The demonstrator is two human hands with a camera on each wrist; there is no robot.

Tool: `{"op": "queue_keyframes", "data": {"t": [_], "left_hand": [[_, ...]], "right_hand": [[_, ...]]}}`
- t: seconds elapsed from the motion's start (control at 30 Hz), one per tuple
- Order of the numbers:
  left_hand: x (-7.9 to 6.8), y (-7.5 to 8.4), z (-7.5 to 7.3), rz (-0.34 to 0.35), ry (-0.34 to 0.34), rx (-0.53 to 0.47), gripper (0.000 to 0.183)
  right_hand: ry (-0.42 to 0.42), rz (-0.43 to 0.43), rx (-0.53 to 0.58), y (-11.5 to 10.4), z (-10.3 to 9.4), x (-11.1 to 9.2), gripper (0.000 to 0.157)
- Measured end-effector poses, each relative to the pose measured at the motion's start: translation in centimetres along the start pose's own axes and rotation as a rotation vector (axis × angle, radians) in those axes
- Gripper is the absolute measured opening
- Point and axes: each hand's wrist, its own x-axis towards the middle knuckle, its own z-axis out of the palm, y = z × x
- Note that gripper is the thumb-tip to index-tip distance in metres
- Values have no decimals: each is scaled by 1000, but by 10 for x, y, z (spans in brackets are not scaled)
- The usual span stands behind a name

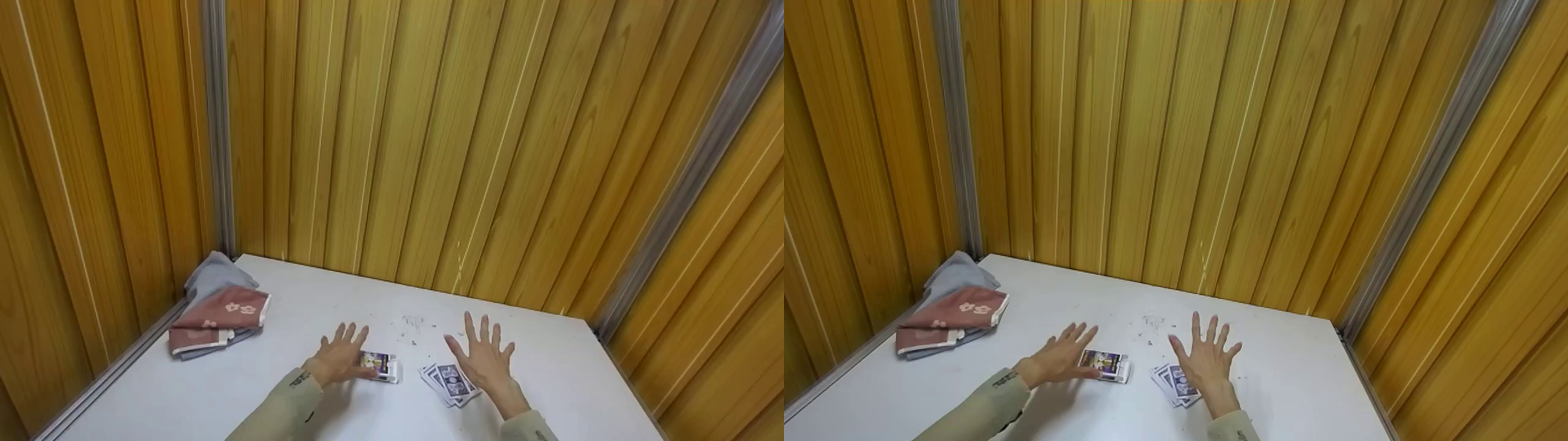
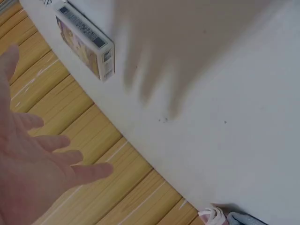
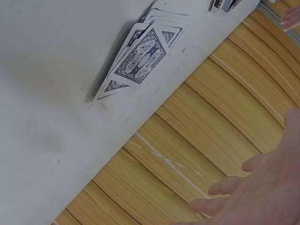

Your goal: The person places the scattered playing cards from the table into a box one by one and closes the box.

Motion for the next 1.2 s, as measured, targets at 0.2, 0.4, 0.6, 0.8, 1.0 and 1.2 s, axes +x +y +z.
{"op": "queue_keyframes", "data": {"t": [0.2,0.4,0.6,0.8,1.0,1.2], "left_hand": [[11,2,33,49,-76,78,83],[17,-7,46,132,70,193,65],[22,-8,34,125,99,71,66],[27,11,3,142,60,22,69],[26,26,-28,243,76,-47,72],[26,33,-34,246,42,-79,65]], "right_hand": [[-16,11,-16,5,1,-2,78],[-11,16,-6,4,-4,4,71],[18,3,-74,13,-7,3,56],[-29,-13,-66,28,2,-2,38],[-270,103,83,38,14,-8,47],[-425,233,118,42,31,-19,88]]}}
